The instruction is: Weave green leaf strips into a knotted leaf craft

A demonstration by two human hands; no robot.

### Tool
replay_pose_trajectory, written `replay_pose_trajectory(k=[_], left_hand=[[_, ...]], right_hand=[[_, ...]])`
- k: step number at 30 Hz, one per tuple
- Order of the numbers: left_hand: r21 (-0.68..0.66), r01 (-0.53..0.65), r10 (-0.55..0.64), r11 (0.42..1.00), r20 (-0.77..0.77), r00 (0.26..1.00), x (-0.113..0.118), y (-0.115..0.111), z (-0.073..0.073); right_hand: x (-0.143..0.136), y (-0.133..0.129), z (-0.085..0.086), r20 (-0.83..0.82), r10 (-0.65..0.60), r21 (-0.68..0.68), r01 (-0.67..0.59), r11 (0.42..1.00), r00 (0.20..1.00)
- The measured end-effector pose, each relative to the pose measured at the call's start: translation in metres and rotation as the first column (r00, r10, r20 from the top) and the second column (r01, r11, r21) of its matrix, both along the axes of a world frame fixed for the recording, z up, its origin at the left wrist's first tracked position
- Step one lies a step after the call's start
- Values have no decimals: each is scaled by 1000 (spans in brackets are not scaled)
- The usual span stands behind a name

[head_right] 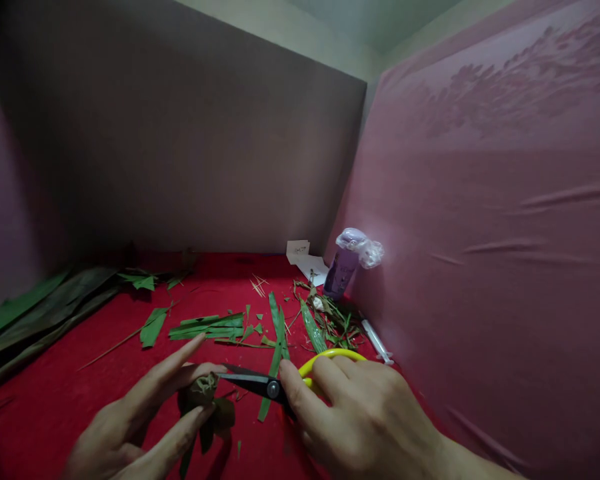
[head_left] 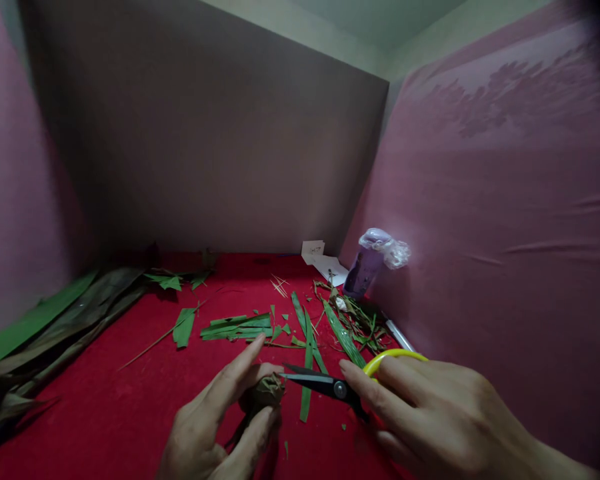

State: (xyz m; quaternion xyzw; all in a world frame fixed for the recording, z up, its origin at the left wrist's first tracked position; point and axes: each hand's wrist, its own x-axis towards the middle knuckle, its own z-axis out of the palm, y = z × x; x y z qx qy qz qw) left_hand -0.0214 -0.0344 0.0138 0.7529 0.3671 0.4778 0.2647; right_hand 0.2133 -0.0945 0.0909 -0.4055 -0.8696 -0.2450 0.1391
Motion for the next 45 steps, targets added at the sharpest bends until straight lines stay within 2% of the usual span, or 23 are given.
replay_pose_trajectory(k=[5, 12, 19, 23, 27, 32, 39, 45], left_hand=[[36, -19, 19, 999, 14, 1000, -2, -2, -2], [47, 19, -19, 999, 5, 1000, 0, -3, -3], [67, -6, 9, 998, -40, 999, -2, 0, 0], [119, -44, 52, 992, -68, 996, -1, 3, 1], [127, -55, 67, 990, -88, 994, 0, 4, -1], [117, -60, 73, 991, -112, 991, -2, 2, -3], [176, -48, 71, 983, -126, 990, 0, 3, -1], [178, -38, 60, 983, -120, 991, -1, 1, -1]], right_hand=[[-2, 2, 0, -5, 33, 33, -33, 999, 999], [-1, 5, -6, -26, 43, 78, -41, 996, 999], [10, 12, -8, -68, -157, 57, 161, 985, 985], [7, 4, -1, -82, -49, -3, 49, 999, 995], [-2, -2, 5, 26, 33, 8, -33, 999, 999], [-3, -3, 6, 97, 23, 41, -27, 999, 995], [-6, -3, 8, 152, 17, 52, -25, 998, 988], [-11, -3, 6, 218, -37, 119, 11, 993, 975]])
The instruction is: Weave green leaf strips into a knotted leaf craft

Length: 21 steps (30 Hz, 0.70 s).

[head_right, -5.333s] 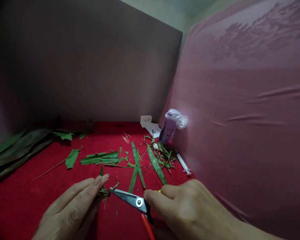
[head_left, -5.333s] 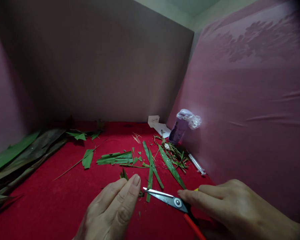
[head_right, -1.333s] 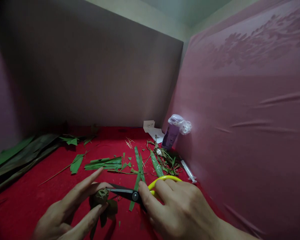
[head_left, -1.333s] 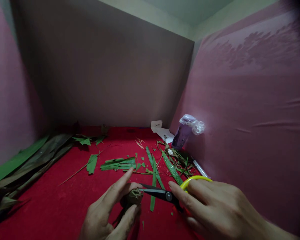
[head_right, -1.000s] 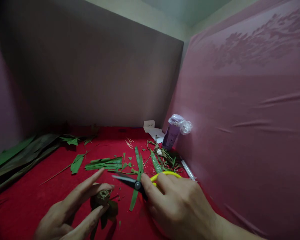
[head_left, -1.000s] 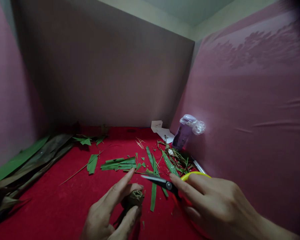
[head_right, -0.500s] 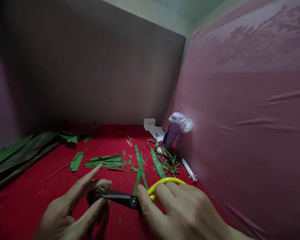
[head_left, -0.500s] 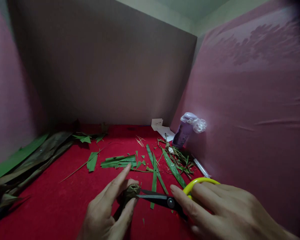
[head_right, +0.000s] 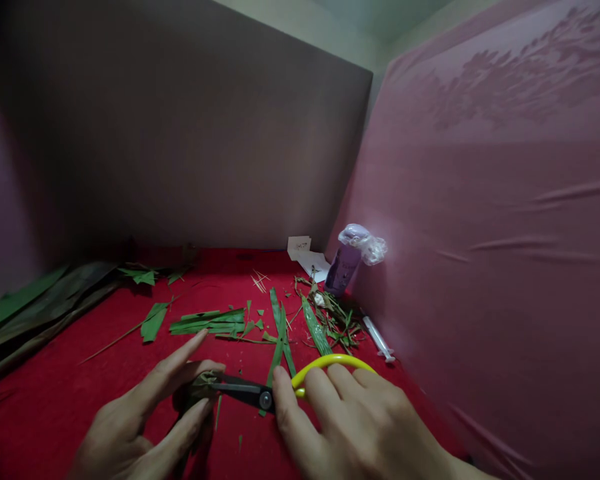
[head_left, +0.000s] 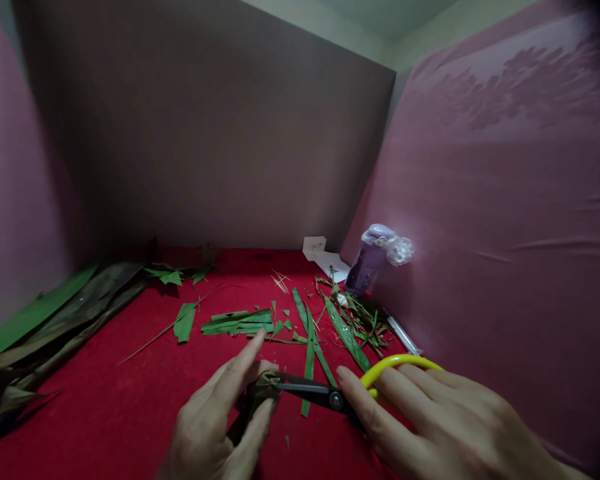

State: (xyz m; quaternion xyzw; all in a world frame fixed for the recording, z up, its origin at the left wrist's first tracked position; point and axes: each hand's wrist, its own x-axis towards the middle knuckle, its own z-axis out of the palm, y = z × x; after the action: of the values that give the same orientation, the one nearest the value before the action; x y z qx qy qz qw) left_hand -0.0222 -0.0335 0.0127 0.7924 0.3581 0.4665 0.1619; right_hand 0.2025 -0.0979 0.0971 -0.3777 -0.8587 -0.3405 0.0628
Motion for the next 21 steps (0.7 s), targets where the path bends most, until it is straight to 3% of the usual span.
replay_pose_trajectory(k=[16, 21], left_hand=[[7, -6, 6, 1000, 1, 1000, 1, -2, 0], [19, -14, 13, 1000, 20, 1000, 2, -1, 1]], right_hand=[[-4, -3, -6, 62, -33, 216, 19, 976, 998], [2, -6, -8, 62, -53, 225, 38, 974, 997]])
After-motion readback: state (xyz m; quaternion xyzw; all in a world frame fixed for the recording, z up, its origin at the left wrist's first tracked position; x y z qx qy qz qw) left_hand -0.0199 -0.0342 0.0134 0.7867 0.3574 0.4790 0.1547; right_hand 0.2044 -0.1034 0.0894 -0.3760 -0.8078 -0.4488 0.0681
